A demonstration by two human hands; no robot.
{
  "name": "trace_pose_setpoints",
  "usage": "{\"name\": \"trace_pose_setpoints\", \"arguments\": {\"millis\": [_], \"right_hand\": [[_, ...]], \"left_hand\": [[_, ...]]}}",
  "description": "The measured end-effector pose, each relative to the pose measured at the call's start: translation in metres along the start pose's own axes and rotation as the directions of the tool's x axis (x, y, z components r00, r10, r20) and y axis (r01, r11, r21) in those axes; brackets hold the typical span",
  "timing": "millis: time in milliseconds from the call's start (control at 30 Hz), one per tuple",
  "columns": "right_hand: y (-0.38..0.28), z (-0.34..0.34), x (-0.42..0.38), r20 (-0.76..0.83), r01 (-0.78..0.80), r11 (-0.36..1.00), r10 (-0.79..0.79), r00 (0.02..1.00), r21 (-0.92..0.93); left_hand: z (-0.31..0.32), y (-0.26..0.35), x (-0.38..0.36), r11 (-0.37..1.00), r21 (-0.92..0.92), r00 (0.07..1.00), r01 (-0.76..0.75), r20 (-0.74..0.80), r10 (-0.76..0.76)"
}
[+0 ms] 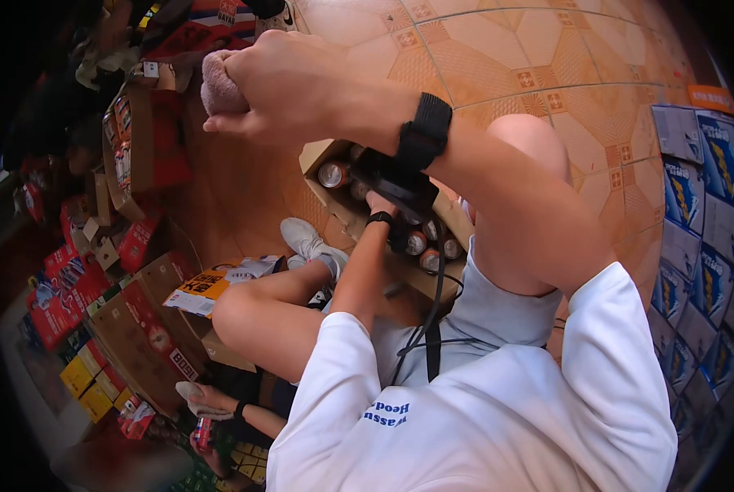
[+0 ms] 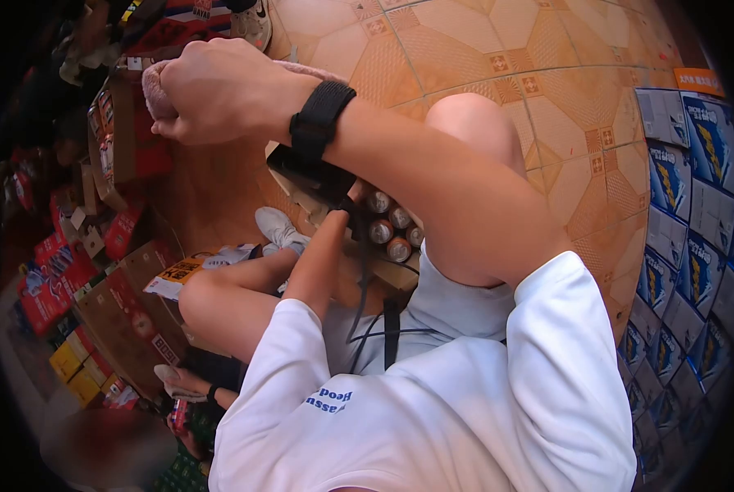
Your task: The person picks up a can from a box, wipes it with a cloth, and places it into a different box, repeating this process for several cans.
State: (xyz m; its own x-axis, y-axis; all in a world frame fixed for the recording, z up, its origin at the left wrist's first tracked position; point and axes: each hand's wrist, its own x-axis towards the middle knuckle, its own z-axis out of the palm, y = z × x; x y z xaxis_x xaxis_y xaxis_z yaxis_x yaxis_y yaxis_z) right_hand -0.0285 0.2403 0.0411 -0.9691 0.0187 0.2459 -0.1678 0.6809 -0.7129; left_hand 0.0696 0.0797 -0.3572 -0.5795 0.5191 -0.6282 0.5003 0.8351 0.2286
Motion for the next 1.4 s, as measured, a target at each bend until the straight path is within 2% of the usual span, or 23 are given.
{"name": "trace_pose_setpoints", "arguments": {"millis": [233, 300, 333, 467, 533, 567, 633, 667, 733, 767, 833, 867, 900, 933, 967, 1000, 1033, 1067, 1100, 1167, 1233, 1300, 1400], "right_hand": [[-0.002, 0.014, 0.000, 0.031, 0.051, 0.999, -0.052, 0.998, 0.014], [-0.003, 0.013, -0.001, -0.010, 0.114, 0.971, -0.114, 0.993, 0.209], [-0.007, 0.012, -0.002, 0.036, 0.081, 0.977, -0.090, 0.995, 0.199], [0.003, 0.030, -0.001, 0.015, 0.263, 0.946, -0.271, 0.962, 0.192], [-0.006, 0.024, -0.008, 0.116, 0.112, 0.974, -0.136, 0.984, 0.197], [-0.003, 0.028, -0.010, 0.116, 0.124, 0.973, -0.148, 0.982, 0.193], [0.009, 0.045, -0.013, -0.086, 0.200, 0.959, -0.186, 0.979, 0.202], [0.011, 0.045, -0.015, -0.087, 0.216, 0.957, -0.203, 0.975, 0.196], [0.013, 0.043, -0.014, -0.120, 0.086, 0.989, -0.072, 0.990, 0.120], [0.012, 0.040, -0.013, -0.112, 0.113, 0.987, -0.100, 0.989, 0.113], [0.014, 0.037, -0.013, -0.059, -0.146, 0.970, 0.161, 0.985, 0.194], [0.017, 0.037, -0.012, -0.046, -0.129, 0.975, 0.140, 0.989, 0.182], [0.021, 0.038, -0.011, -0.011, -0.256, 0.921, 0.271, 0.963, 0.295], [0.023, 0.042, -0.009, 0.035, -0.375, 0.838, 0.395, 0.918, 0.397], [0.026, 0.052, -0.006, 0.042, -0.365, 0.848, 0.379, 0.924, 0.384], [0.029, 0.063, -0.004, 0.188, -0.382, 0.582, 0.366, 0.911, 0.718], [0.032, 0.074, -0.003, 0.325, -0.389, 0.194, 0.294, 0.899, 0.901], [0.026, 0.080, -0.005, 0.386, -0.416, 0.080, 0.248, 0.888, 0.906], [0.019, 0.086, -0.011, 0.399, -0.429, 0.086, 0.240, 0.885, 0.899], [-0.016, 0.096, -0.023, 0.484, -0.502, -0.060, 0.383, 0.786, 0.863], [-0.008, 0.121, -0.034, 0.492, -0.504, -0.069, 0.361, 0.792, 0.861], [-0.009, 0.134, -0.041, 0.473, -0.477, -0.091, 0.380, 0.795, 0.874], [-0.022, 0.126, -0.041, 0.447, -0.484, -0.035, 0.444, 0.776, 0.875]], "left_hand": [[-0.083, 0.009, -0.045, 0.988, -0.102, 0.971, -0.120, -0.220, 0.095], [-0.107, 0.004, -0.062, 0.975, -0.160, 0.976, -0.153, -0.178, 0.124], [-0.109, 0.000, -0.066, 0.976, -0.105, 0.932, -0.191, -0.333, 0.146], [-0.219, 0.007, -0.139, 0.993, 0.015, 0.973, -0.116, -0.200, 0.116], [-0.263, -0.001, -0.180, 0.976, -0.169, 0.970, -0.138, -0.224, 0.098], [-0.280, -0.010, -0.193, 0.976, -0.170, 0.967, -0.138, -0.236, 0.095], [-0.306, -0.030, -0.215, 0.933, -0.357, 0.993, -0.034, -0.116, -0.009], [-0.312, -0.039, -0.224, 0.932, -0.360, 0.991, -0.037, -0.134, -0.012], [-0.320, -0.055, -0.241, 0.852, -0.434, 0.893, -0.294, -0.442, 0.083], [-0.322, -0.063, -0.243, 0.848, -0.439, 0.883, -0.296, -0.465, 0.068], [-0.321, -0.074, -0.240, 0.438, -0.797, 0.883, -0.416, -0.469, -0.013], [-0.327, -0.068, -0.243, 0.440, -0.771, 0.847, -0.460, -0.530, -0.043], [-0.327, -0.065, -0.241, 0.426, -0.774, 0.839, -0.469, -0.541, -0.059], [-0.327, -0.064, -0.237, 0.233, -0.810, 0.822, -0.538, -0.566, -0.068], [-0.331, -0.059, -0.234, 0.034, -0.806, 0.803, -0.591, -0.591, -0.078], [-0.332, -0.053, -0.232, -0.049, -0.817, 0.817, -0.574, -0.568, -0.104], [-0.332, -0.051, -0.228, -0.060, -0.810, 0.810, -0.583, -0.574, -0.119], [-0.332, -0.050, -0.224, -0.119, -0.822, 0.828, -0.557, -0.539, -0.156], [-0.332, -0.049, -0.221, -0.179, -0.830, 0.846, -0.528, -0.498, -0.188], [-0.332, -0.045, -0.212, -0.204, -0.808, 0.827, -0.553, -0.505, -0.247], [-0.334, -0.032, -0.204, -0.302, -0.704, 0.737, -0.642, -0.460, -0.496], [-0.340, -0.028, -0.200, -0.258, -0.680, 0.683, -0.686, -0.480, -0.551], [-0.345, -0.029, -0.194, -0.008, -0.708, 0.599, -0.707, -0.593, -0.538]]}}
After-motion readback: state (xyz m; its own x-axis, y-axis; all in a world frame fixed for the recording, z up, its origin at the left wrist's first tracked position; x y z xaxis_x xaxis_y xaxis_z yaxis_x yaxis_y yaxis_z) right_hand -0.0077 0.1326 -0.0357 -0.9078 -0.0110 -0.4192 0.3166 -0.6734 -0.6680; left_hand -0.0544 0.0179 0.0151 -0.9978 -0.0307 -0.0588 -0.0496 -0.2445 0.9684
